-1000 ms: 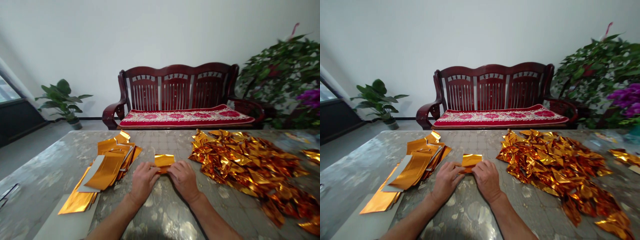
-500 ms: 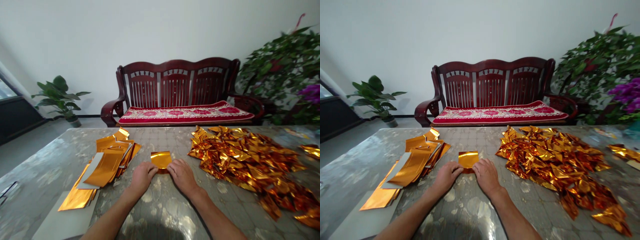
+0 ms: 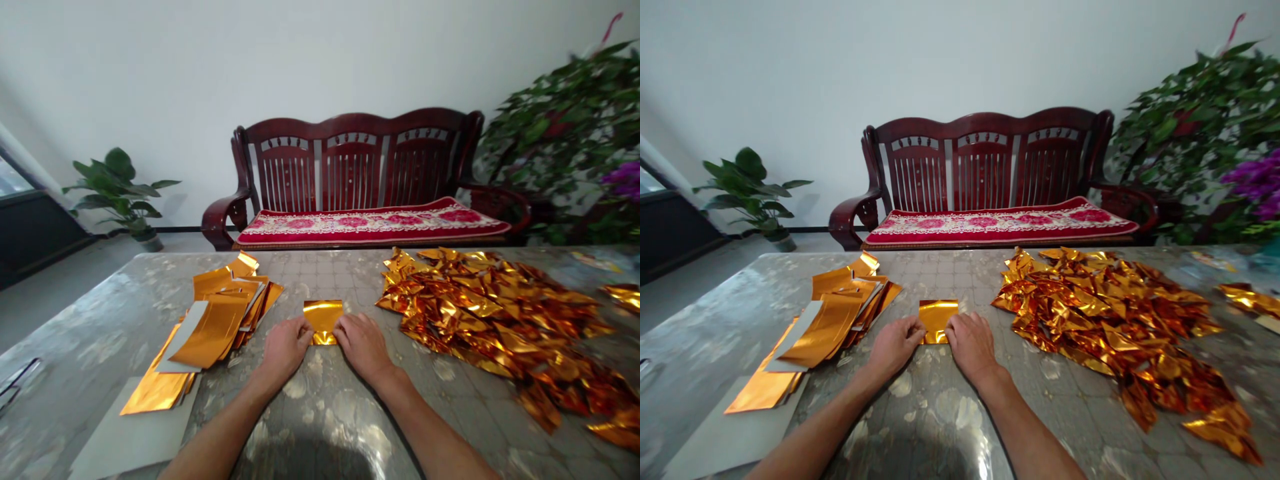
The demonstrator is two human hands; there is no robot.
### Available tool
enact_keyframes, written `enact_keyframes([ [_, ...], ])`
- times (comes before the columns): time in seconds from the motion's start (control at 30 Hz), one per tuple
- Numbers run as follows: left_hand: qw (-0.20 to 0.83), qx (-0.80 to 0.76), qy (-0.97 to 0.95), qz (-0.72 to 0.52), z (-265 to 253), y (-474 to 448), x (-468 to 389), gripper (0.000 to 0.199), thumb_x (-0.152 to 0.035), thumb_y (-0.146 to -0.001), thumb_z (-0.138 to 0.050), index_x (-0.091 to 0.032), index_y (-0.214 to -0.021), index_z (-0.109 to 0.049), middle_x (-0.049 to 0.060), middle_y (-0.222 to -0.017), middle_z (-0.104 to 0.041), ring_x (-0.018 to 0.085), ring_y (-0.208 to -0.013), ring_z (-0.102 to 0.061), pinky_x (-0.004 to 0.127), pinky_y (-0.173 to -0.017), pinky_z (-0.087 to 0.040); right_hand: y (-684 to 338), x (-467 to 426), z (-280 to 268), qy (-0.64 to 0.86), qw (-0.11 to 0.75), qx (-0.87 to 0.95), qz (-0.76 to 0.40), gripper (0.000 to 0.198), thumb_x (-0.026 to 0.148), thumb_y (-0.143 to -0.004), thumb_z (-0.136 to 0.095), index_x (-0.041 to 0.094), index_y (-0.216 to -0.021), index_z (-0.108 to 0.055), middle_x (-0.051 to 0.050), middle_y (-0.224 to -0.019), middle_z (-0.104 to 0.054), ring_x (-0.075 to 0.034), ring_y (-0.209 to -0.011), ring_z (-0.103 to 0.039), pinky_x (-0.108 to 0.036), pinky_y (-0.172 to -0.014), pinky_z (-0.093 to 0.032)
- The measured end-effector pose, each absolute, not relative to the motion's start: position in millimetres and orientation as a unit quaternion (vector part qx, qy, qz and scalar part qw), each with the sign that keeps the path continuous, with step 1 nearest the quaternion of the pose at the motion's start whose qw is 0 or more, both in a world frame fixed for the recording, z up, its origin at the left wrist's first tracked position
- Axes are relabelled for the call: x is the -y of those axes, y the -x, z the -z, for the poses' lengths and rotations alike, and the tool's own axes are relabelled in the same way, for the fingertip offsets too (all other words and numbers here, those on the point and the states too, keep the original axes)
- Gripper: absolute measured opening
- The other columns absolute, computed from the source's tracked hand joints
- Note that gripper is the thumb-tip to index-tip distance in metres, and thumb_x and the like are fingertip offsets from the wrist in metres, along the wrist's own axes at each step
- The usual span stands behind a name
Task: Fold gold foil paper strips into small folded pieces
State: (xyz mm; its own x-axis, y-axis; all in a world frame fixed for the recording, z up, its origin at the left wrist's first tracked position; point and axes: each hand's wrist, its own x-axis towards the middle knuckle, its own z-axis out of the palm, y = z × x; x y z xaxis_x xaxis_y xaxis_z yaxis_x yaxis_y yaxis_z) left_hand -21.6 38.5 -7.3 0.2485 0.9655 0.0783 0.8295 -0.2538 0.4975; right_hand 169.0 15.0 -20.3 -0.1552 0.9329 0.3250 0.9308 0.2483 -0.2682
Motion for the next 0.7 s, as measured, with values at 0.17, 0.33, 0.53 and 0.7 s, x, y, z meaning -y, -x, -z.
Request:
enact_keyframes([
  [0.17,0.152,-0.591,-0.775,-0.167,7,20,-37,0.011,-0.024,-0.087,-0.057,-0.022,-0.083,-0.067,-0.001,-0.077,-0.069,0.016,-0.073,-0.060,0.025,-0.064,-0.032,-167,-14,18,0.617,0.204,0.760,0.006,0.009,0.025,-0.092,-0.059,0.023,-0.084,-0.062,-0.001,-0.084,-0.068,-0.020,-0.084,-0.056,-0.033,-0.073,-0.033],
  [0.33,0.116,-0.577,-0.793,-0.155,7,20,-34,0.008,-0.025,-0.088,-0.057,-0.022,-0.088,-0.065,0.001,-0.078,-0.068,0.020,-0.079,-0.062,0.029,-0.071,-0.036,-166,-14,18,0.619,0.197,0.760,0.008,0.006,0.024,-0.090,-0.060,0.023,-0.085,-0.061,-0.002,-0.086,-0.068,-0.021,-0.085,-0.056,-0.033,-0.074,-0.033],
  [0.53,0.016,-0.504,-0.841,-0.195,10,17,-27,0.009,-0.019,-0.089,-0.058,-0.022,-0.090,-0.066,0.005,-0.099,-0.065,0.023,-0.095,-0.056,0.034,-0.081,-0.041,-163,-13,19,0.641,0.188,0.744,0.028,0.003,0.025,-0.089,-0.062,0.022,-0.088,-0.061,-0.004,-0.090,-0.066,-0.023,-0.089,-0.055,-0.035,-0.074,-0.034],
  [0.7,0.003,-0.434,-0.888,-0.152,17,15,-20,0.017,-0.015,-0.092,-0.053,-0.021,-0.091,-0.068,0.004,-0.090,-0.065,0.022,-0.088,-0.056,0.034,-0.079,-0.044,-147,-6,17,0.674,0.186,0.712,0.070,0.017,0.031,-0.085,-0.066,0.022,-0.099,-0.061,-0.010,-0.100,-0.063,-0.027,-0.094,-0.052,-0.039,-0.078,-0.036],
])
